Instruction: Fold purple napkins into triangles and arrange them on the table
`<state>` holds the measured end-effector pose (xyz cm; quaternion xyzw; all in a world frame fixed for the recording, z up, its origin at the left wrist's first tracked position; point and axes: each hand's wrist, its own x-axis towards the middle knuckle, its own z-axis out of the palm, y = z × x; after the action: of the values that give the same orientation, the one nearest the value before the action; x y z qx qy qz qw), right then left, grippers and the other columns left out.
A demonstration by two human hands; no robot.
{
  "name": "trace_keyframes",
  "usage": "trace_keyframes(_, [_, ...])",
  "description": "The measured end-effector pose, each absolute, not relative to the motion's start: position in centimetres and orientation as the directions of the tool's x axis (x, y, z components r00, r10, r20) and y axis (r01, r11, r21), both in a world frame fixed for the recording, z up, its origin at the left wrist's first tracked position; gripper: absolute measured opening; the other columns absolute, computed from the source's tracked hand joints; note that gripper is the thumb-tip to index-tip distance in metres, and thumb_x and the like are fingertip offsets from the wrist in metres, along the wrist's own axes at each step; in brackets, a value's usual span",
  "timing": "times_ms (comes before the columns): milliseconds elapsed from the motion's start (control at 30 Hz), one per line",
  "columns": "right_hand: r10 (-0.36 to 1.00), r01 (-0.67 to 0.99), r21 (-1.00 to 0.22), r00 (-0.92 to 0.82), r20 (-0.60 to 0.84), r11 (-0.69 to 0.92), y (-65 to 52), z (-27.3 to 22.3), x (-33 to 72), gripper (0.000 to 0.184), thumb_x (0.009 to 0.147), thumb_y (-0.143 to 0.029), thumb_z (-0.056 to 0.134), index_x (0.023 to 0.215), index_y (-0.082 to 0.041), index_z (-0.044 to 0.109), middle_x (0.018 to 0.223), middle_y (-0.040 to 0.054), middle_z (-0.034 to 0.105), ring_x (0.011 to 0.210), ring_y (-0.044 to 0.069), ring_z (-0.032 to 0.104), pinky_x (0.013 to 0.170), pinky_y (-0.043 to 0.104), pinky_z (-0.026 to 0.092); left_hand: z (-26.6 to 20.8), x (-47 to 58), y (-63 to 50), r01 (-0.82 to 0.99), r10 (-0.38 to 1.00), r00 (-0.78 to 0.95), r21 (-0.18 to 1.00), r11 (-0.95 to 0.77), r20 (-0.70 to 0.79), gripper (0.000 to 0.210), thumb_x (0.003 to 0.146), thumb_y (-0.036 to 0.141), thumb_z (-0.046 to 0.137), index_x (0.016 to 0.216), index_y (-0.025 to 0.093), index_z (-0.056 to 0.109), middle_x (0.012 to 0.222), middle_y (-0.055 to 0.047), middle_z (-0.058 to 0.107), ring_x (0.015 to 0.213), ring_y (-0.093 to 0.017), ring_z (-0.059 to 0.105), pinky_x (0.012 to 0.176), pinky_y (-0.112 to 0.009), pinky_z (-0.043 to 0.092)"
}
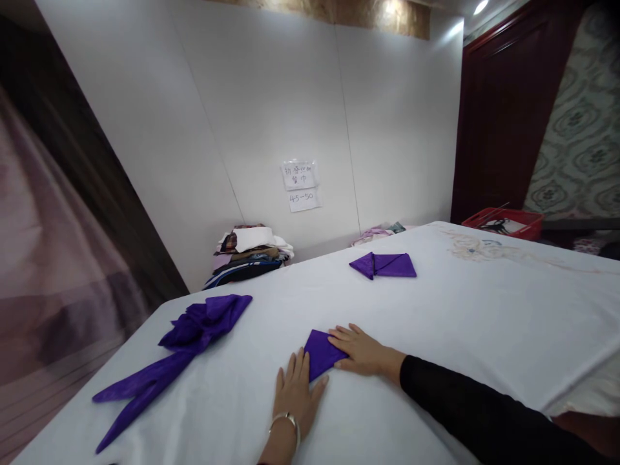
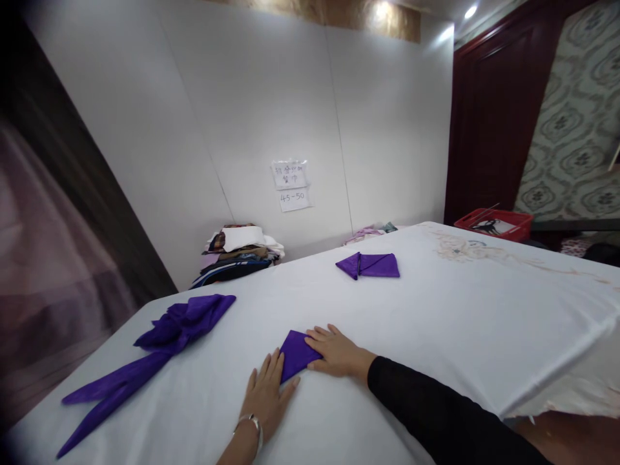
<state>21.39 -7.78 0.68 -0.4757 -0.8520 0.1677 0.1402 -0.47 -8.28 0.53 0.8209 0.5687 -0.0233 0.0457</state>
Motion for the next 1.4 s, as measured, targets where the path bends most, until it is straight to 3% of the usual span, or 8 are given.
trace_keyframes(367, [0.857, 0.762, -0.423, -0.510, 0.077, 0.491, -7.8, 0.5, 21.4, 0.070, 0.084, -0.060, 0.034, 0.141, -0.021, 0.022, 0.147, 0.0097, 0.019, 0.135, 0.023, 0.011, 0.107, 0.045, 0.002, -0.2, -3.8, -10.0, 0.952, 0.946, 0.306, 0.030, -0.305, -0.108, 0.075, 0.083, 0.058, 0.021, 0.140, 0.009, 0.013, 0.147, -0.006, 0.012, 0.136, -0.021, 0.007, 0.110, -0.043, 0.009])
trace_keyframes(567, [0.856, 0.767, -0.402, -0.508, 0.094, 0.500, -7.8, 0.2, 21.4, 0.069, 0.084, -0.059, 0.033, 0.141, -0.021, 0.023, 0.147, 0.0099, 0.021, 0.134, 0.025, 0.014, 0.106, 0.047, 0.004, 1.9, -2.8, -9.7, 0.983, 0.974, 0.184, 0.054, -0.178, -0.135, 0.069, 0.086, 0.053, 0.018, 0.139, 0.011, 0.020, 0.147, -0.007, 0.015, 0.135, -0.022, 0.012, 0.108, -0.046, 0.013])
trace_keyframes(700, [0.864, 0.784, -0.381, -0.494, 0.095, 0.490, -7.8, 0.3, 21.3, 0.069, 0.084, -0.060, 0.033, 0.140, -0.020, 0.025, 0.146, 0.0111, 0.022, 0.133, 0.026, 0.017, 0.106, 0.048, 0.006, 2.5, 0.4, -8.5, 0.959, 0.960, 0.279, 0.049, -0.278, -0.022, 0.071, 0.085, 0.057, 0.016, 0.139, 0.012, 0.022, 0.147, -0.008, 0.016, 0.136, -0.022, 0.011, 0.109, -0.047, 0.009])
trace_keyframes(833, [0.864, 0.783, -0.382, -0.494, 0.095, 0.490, -7.9, 0.4, 21.3, 0.069, 0.084, -0.061, 0.032, 0.141, -0.021, 0.024, 0.146, 0.0102, 0.024, 0.133, 0.026, 0.017, 0.106, 0.046, 0.006, 1.4, 2.3, -7.6, 0.932, 0.931, 0.361, 0.057, -0.358, -0.053, 0.074, 0.083, 0.060, 0.017, 0.139, 0.012, 0.022, 0.147, -0.007, 0.014, 0.135, -0.026, 0.011, 0.108, -0.051, 0.008])
trace_keyframes(1400, [0.858, 0.782, -0.382, -0.510, 0.059, 0.492, -8.1, 0.2, 21.7, 0.069, 0.085, -0.062, 0.027, 0.141, -0.021, 0.023, 0.147, 0.0088, 0.020, 0.134, 0.025, 0.013, 0.107, 0.045, 0.003, 0.3, -1.6, -9.2, 0.943, 0.938, 0.330, 0.067, -0.325, -0.107, 0.077, 0.082, 0.062, 0.016, 0.141, 0.011, 0.014, 0.148, -0.004, 0.009, 0.136, -0.024, 0.006, 0.109, -0.047, 0.007])
